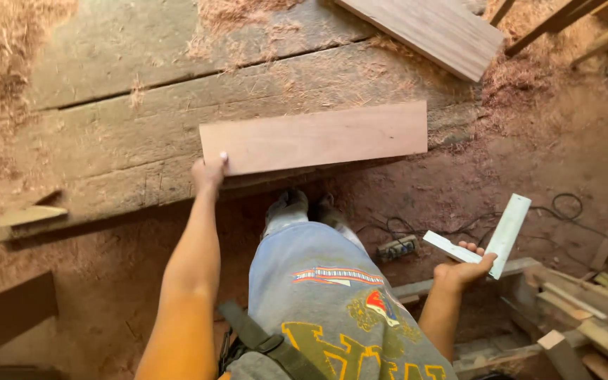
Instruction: The person aligns a wooden plank on a workbench and uses a square ruler to mark a line. They then use a hammer to drive nails into the plank at the marked points. Finally, the person measures the plank with a tape measure.
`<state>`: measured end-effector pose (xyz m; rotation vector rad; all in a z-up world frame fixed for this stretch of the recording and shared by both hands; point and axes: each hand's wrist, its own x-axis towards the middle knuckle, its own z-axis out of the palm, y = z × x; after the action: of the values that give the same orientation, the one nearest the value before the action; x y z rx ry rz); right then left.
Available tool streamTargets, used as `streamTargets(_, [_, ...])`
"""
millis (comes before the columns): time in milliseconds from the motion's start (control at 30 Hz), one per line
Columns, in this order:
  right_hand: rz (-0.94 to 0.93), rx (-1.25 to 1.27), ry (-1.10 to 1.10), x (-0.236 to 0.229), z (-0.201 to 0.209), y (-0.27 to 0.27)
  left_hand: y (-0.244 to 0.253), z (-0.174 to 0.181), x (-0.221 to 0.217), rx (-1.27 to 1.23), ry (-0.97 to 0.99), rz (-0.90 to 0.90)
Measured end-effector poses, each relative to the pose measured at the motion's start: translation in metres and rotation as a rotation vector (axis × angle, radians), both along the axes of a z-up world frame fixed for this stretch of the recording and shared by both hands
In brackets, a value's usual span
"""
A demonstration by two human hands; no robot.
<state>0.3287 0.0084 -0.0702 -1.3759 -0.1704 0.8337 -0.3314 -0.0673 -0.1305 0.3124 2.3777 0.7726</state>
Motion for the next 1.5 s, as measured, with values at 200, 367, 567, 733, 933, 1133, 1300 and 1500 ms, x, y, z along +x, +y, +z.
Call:
streamTargets(200, [-0.002,-0.127,0.048,-0.013,-0.015,-0.029,-0.044,0.025,0.074,-0.012,0.026,0.164])
streamTargets(367, [0.041,-0.326,0.084,-0.044,-0.002,-0.018,-0.039,0.031,0.075,-0.047,-0.026,0.177])
streamTargets(567, [0.134,-0.303,0.128,-0.053,0.020,-0.026,0.027,0.131,0.093,-0.404,0.315,-0.724])
streamTargets(733, [0.152,-0.236,0.008,-0.054,0.020,-0.082,0.084,0.134,0.120,-0.140,0.527,-1.278])
streamTargets(933, [0.136,-0.304,-0.311,-0.107,0.029,-0.161,0.137,0.052,0.113,0.040,0.374,-1.152])
streamTargets(1133, [-0.110,-0.435,-0.124,-0.198,0.013,-0.247,0.170,0.024,0.117,0.171,0.336,-1.171])
streamTargets(1300, [-0.210,-0.474,0.087,-0.259,-0.003,-0.336,0.170,0.026,0.114,0.148,0.367,-1.190])
streamTargets(1500, [-0.290,-0.540,0.061,-0.309,0.011,-0.377,0.162,0.022,0.110,0.093,0.324,-1.224])
